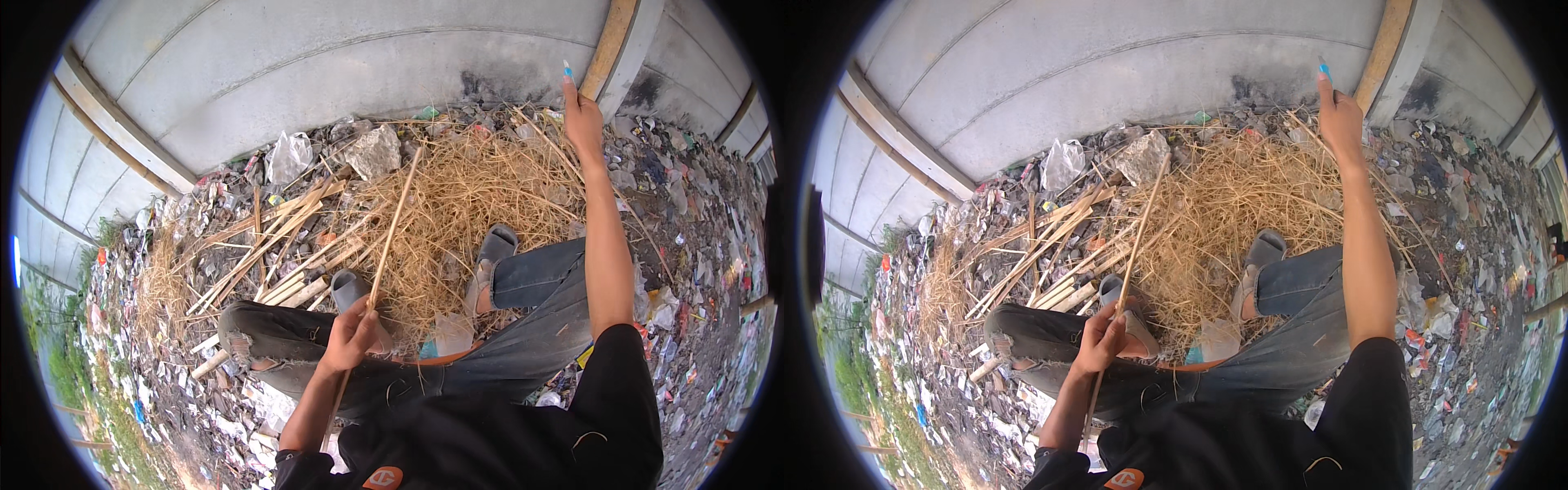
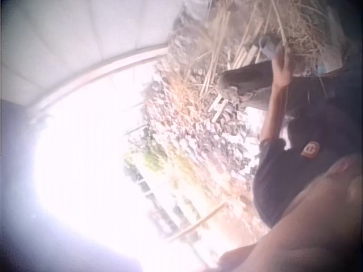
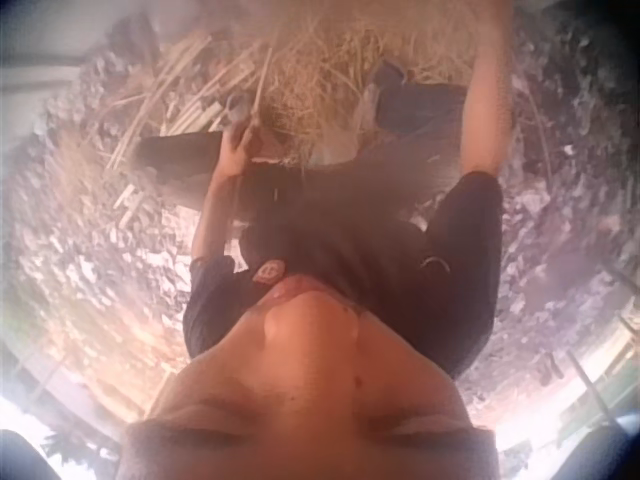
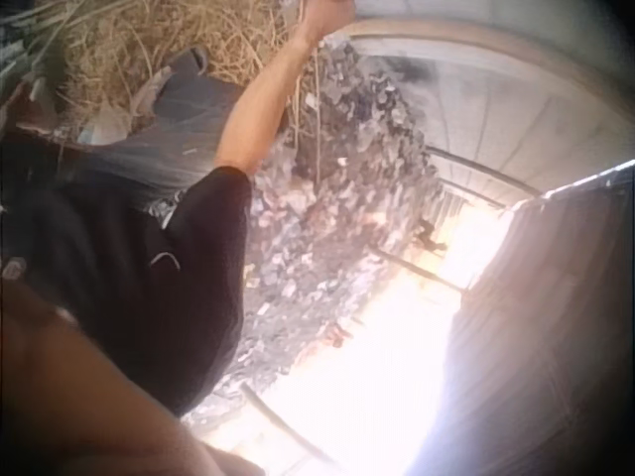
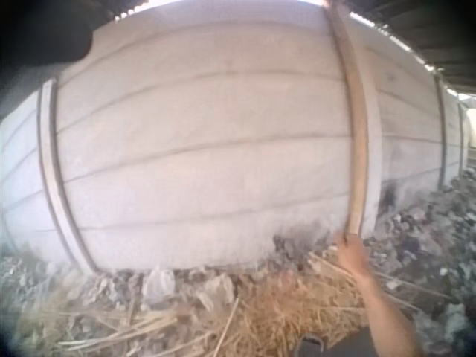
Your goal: The person sits on the ground and uses a utility knife to sharpen a long, thin wooden stick. They hold the stick with one hand and scrape the blade along its length to create a pointed tip, repeating the motion along the stick.
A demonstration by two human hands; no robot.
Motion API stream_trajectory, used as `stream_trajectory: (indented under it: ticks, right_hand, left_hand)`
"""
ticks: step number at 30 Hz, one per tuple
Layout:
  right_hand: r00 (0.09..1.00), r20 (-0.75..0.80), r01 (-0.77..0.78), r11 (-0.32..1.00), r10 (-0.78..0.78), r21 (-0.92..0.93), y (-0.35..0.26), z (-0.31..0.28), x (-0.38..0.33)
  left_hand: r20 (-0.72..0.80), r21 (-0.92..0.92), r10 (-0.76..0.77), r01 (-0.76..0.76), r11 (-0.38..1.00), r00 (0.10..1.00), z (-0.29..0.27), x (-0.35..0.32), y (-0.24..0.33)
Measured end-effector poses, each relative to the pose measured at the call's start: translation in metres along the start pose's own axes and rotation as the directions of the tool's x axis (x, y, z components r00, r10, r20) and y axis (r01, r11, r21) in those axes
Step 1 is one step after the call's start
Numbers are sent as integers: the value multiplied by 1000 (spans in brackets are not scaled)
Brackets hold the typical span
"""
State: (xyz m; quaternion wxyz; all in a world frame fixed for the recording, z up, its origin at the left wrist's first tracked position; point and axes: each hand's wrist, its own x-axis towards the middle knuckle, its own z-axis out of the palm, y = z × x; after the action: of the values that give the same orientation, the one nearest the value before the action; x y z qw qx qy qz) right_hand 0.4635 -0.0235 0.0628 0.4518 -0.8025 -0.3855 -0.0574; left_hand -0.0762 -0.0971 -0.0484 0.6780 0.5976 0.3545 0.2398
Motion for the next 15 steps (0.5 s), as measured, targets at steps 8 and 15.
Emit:
stream_trajectory:
  ticks: [8, 15]
  right_hand:
    - [712, 444, 444, 839, -544, 316, -101, 29, -130]
    - [487, 569, 556, 738, -662, 383, -127, 40, -210]
  left_hand:
    - [-95, -121, 185, -196, 973, 978, -11, 41, 56]
    - [-99, -39, 204, -209, 977, 974, 7, 58, 72]
